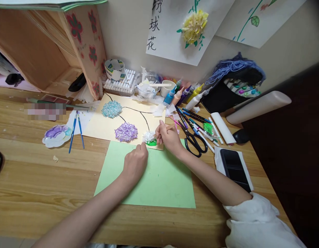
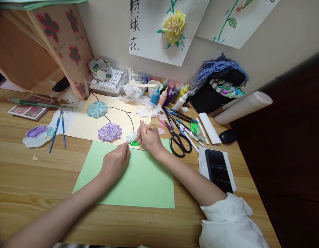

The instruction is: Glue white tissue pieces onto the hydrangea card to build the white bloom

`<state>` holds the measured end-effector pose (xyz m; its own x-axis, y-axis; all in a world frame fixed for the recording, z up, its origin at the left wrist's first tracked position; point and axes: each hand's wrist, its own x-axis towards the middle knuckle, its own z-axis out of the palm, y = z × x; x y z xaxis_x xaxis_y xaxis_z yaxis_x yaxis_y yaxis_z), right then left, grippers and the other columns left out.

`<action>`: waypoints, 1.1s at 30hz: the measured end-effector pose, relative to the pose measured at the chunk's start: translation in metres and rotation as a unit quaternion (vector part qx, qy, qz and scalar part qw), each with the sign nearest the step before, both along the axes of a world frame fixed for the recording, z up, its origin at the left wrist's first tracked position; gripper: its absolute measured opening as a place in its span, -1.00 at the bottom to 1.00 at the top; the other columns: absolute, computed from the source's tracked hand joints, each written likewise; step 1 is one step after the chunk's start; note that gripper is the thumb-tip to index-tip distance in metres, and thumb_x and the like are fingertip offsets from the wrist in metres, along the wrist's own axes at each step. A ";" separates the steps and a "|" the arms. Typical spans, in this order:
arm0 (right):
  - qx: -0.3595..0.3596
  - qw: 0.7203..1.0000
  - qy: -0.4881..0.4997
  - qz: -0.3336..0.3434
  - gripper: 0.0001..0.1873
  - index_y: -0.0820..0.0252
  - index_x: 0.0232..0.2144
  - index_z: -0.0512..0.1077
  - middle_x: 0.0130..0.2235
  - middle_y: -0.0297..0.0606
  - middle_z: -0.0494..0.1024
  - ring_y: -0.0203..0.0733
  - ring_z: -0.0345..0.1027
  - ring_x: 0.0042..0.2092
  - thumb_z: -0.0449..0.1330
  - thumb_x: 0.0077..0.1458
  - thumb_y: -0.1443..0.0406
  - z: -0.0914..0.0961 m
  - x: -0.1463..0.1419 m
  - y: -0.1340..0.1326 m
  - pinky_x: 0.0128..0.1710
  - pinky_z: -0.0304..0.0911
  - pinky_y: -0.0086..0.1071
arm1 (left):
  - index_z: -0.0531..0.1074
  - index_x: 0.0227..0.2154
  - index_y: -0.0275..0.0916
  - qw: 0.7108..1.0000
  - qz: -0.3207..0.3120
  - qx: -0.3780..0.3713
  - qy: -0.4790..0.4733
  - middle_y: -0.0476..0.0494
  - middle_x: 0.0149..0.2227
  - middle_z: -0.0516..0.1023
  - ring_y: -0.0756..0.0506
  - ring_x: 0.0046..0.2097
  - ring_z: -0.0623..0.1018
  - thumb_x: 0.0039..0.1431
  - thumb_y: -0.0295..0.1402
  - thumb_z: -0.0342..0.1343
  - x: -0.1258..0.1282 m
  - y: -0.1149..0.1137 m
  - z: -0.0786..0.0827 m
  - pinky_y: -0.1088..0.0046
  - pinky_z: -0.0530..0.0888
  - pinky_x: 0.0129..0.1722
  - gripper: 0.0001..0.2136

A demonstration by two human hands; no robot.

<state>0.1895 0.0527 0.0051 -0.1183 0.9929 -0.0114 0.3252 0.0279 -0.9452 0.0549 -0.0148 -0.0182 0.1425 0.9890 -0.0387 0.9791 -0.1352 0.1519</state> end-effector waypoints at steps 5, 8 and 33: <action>0.045 0.998 -0.005 0.041 -0.46 0.19 -0.65 0.33 -0.72 -0.37 0.34 -0.34 0.26 -0.65 -0.09 0.19 0.00 0.014 0.015 -0.005 -0.58 0.18 -0.45 | 0.35 -0.34 -0.27 1.000 -0.007 0.009 0.002 -0.12 -0.44 0.49 -0.06 -0.48 0.49 0.26 -0.46 -0.23 -0.001 -0.001 0.002 0.46 0.04 -0.61 -0.77; 0.125 0.992 -0.025 0.002 -0.53 0.17 -0.59 0.33 -0.64 -0.36 0.39 -0.31 0.28 -0.57 -0.09 0.22 0.07 0.020 0.036 0.000 -0.49 0.21 -0.42 | 0.36 -0.35 -0.27 1.000 -0.010 0.014 -0.004 -0.11 -0.45 0.50 -0.06 -0.48 0.50 0.25 -0.46 -0.21 -0.003 -0.001 0.002 0.46 0.07 -0.60 -0.77; 0.203 0.978 -0.046 -0.028 -0.93 0.18 -0.43 0.34 -0.33 -0.25 0.53 -0.16 0.44 -0.25 0.16 0.00 0.29 0.006 0.051 0.038 -0.22 0.31 -0.31 | 0.42 -0.21 -0.21 0.991 0.014 0.083 -0.101 -0.08 -0.48 0.55 -0.04 -0.47 0.51 0.26 -0.35 -0.19 -0.012 -0.002 0.006 0.49 0.20 -0.53 -0.74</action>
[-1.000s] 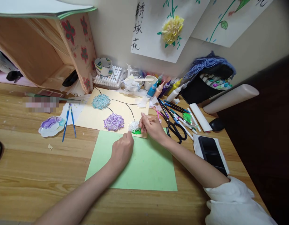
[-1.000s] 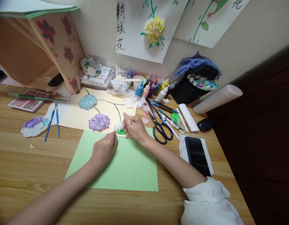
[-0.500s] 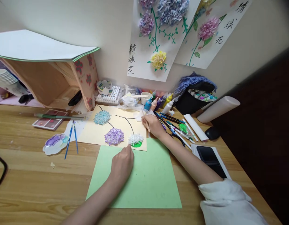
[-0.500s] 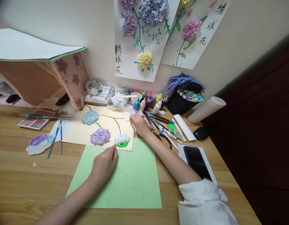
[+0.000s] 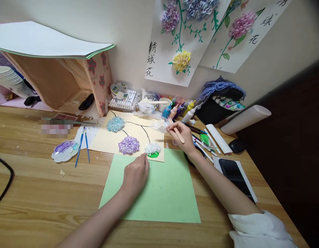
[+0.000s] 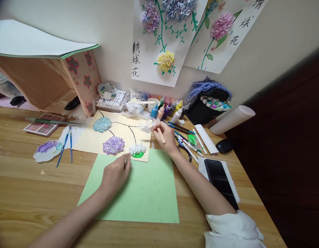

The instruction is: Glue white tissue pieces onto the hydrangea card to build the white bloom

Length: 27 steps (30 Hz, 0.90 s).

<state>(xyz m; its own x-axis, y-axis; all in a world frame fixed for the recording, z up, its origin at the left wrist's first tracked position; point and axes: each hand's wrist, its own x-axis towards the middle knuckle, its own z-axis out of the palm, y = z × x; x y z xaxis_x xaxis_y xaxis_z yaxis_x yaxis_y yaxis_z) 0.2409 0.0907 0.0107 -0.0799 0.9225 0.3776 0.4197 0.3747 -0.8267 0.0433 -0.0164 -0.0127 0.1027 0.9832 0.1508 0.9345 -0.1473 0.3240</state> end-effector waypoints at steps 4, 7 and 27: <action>0.019 1.000 -0.020 -0.001 -0.95 0.17 -0.45 0.36 -0.32 -0.24 0.55 -0.14 0.46 -0.21 0.14 0.02 0.31 0.002 0.003 -0.009 -0.23 0.31 -0.32 | 0.42 -0.19 -0.21 0.999 -0.003 0.019 -0.028 -0.04 -0.53 0.52 -0.02 -0.50 0.48 0.25 -0.35 -0.17 -0.001 -0.001 0.004 0.50 0.19 -0.52 -0.74; 0.041 0.995 -0.089 0.031 -0.97 0.16 -0.46 0.37 -0.34 -0.26 0.55 -0.16 0.45 -0.27 0.14 0.00 0.36 0.002 0.003 -0.016 -0.28 0.29 -0.34 | 0.41 -0.17 -0.21 0.998 -0.007 0.027 -0.048 -0.02 -0.54 0.51 0.00 -0.52 0.47 0.24 -0.36 -0.16 -0.001 -0.002 0.004 0.50 0.18 -0.52 -0.74; -0.098 0.975 -0.017 0.199 -0.92 0.17 -0.46 0.30 -0.37 -0.27 0.49 -0.24 0.41 -0.32 0.16 -0.01 0.40 0.004 -0.011 -0.060 -0.29 0.30 -0.37 | 0.32 -0.06 -0.19 0.918 0.009 -0.122 -0.377 0.10 -0.60 0.24 0.01 -0.53 0.30 0.23 -0.16 -0.16 -0.006 0.004 0.016 0.54 0.22 -0.49 -0.67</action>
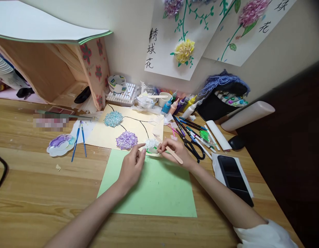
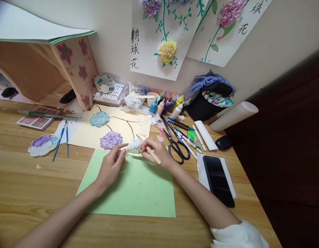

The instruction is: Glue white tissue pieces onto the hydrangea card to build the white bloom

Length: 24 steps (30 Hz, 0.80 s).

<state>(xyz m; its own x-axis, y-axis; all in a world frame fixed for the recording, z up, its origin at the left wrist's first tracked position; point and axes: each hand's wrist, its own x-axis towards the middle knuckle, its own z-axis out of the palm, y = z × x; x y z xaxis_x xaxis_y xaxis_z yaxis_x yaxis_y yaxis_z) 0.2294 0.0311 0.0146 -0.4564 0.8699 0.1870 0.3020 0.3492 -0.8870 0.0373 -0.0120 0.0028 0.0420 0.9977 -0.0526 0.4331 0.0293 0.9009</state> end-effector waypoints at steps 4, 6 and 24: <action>0.036 0.999 -0.036 0.008 -0.93 0.16 -0.44 0.32 -0.37 -0.27 0.49 -0.24 0.39 -0.33 0.14 0.01 0.40 -0.008 -0.005 -0.010 -0.32 0.27 -0.38 | 0.38 -0.23 -0.21 0.999 -0.036 -0.020 -0.023 0.12 -0.62 0.17 0.03 -0.55 0.25 0.18 -0.15 -0.07 0.002 0.000 -0.004 0.54 0.19 -0.51 -0.73; 0.039 0.998 -0.040 0.008 -0.96 0.15 -0.42 0.32 -0.37 -0.27 0.48 -0.24 0.39 -0.33 0.15 0.03 0.37 -0.011 -0.005 -0.011 -0.32 0.27 -0.38 | 0.38 -0.32 -0.22 0.999 -0.037 -0.014 -0.006 0.12 -0.63 0.16 0.03 -0.55 0.24 0.18 -0.18 -0.07 0.003 -0.001 -0.006 0.54 0.17 -0.51 -0.76; 0.014 0.999 -0.022 0.033 -0.54 0.20 -0.50 0.37 -0.49 -0.29 0.39 -0.30 0.25 -0.43 -0.18 0.28 0.17 -0.027 -0.002 -0.004 -0.36 0.15 -0.41 | 0.42 -0.42 -0.21 0.998 -0.024 0.004 0.054 0.13 -0.66 0.15 0.06 -0.57 0.22 0.16 -0.25 -0.03 0.006 -0.001 -0.012 0.54 0.15 -0.51 -0.80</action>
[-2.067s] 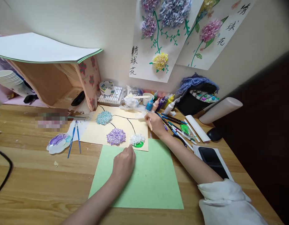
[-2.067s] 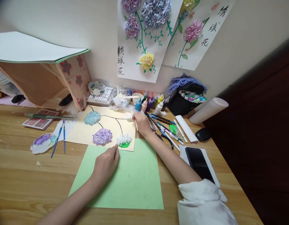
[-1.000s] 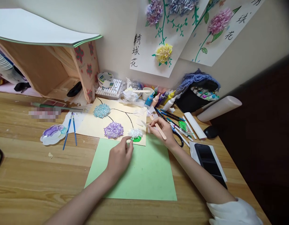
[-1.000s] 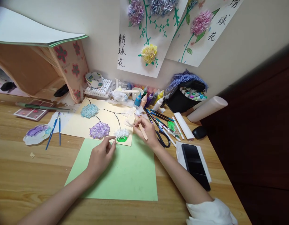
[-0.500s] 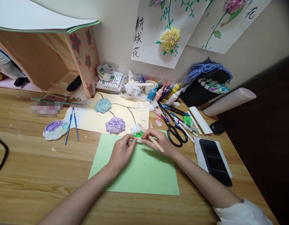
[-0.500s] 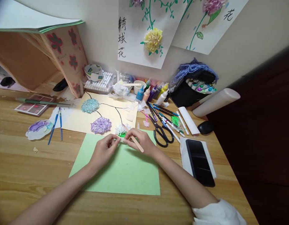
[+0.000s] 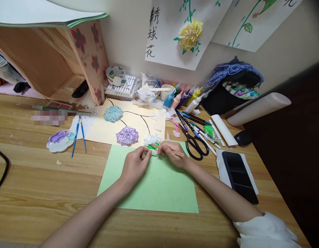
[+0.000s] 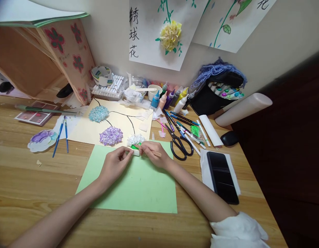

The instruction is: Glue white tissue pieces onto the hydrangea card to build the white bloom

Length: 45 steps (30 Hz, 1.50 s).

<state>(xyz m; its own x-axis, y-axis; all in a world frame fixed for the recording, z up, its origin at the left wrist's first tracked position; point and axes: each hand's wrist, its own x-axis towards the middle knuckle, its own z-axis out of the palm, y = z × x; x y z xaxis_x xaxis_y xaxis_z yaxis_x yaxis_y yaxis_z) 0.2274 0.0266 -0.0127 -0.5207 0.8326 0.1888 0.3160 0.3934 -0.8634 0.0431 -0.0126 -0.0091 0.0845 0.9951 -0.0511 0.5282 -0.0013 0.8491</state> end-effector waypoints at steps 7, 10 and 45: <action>-0.062 0.997 0.042 -0.022 -0.55 0.20 -0.47 0.40 -0.47 -0.28 0.41 -0.30 0.26 -0.44 -0.15 0.26 0.12 -0.007 -0.002 -0.001 -0.40 0.17 -0.42 | 0.42 -0.44 -0.22 0.998 0.058 0.027 -0.002 0.13 -0.67 0.19 0.06 -0.58 0.24 0.14 -0.25 0.01 0.005 0.009 -0.003 0.54 0.19 -0.50 -0.82; -0.063 0.996 0.052 -0.021 -0.55 0.20 -0.45 0.40 -0.47 -0.27 0.42 -0.29 0.27 -0.44 -0.16 0.26 0.13 -0.008 -0.001 -0.002 -0.42 0.18 -0.41 | 0.41 -0.44 -0.23 0.996 0.081 0.047 0.005 0.13 -0.67 0.22 0.05 -0.58 0.27 0.13 -0.26 0.02 0.007 0.013 -0.004 0.54 0.22 -0.48 -0.83; -0.143 0.971 0.048 -0.188 -0.41 0.19 -0.68 0.26 -0.71 -0.36 0.34 -0.35 0.26 -0.65 -0.14 0.17 -0.06 0.020 -0.033 0.016 -0.60 0.16 -0.48 | 0.29 -0.41 -0.21 0.991 0.096 0.055 0.073 0.04 -0.59 0.33 -0.02 -0.53 0.35 0.24 -0.28 -0.14 0.008 0.017 -0.003 0.49 0.18 -0.48 -0.82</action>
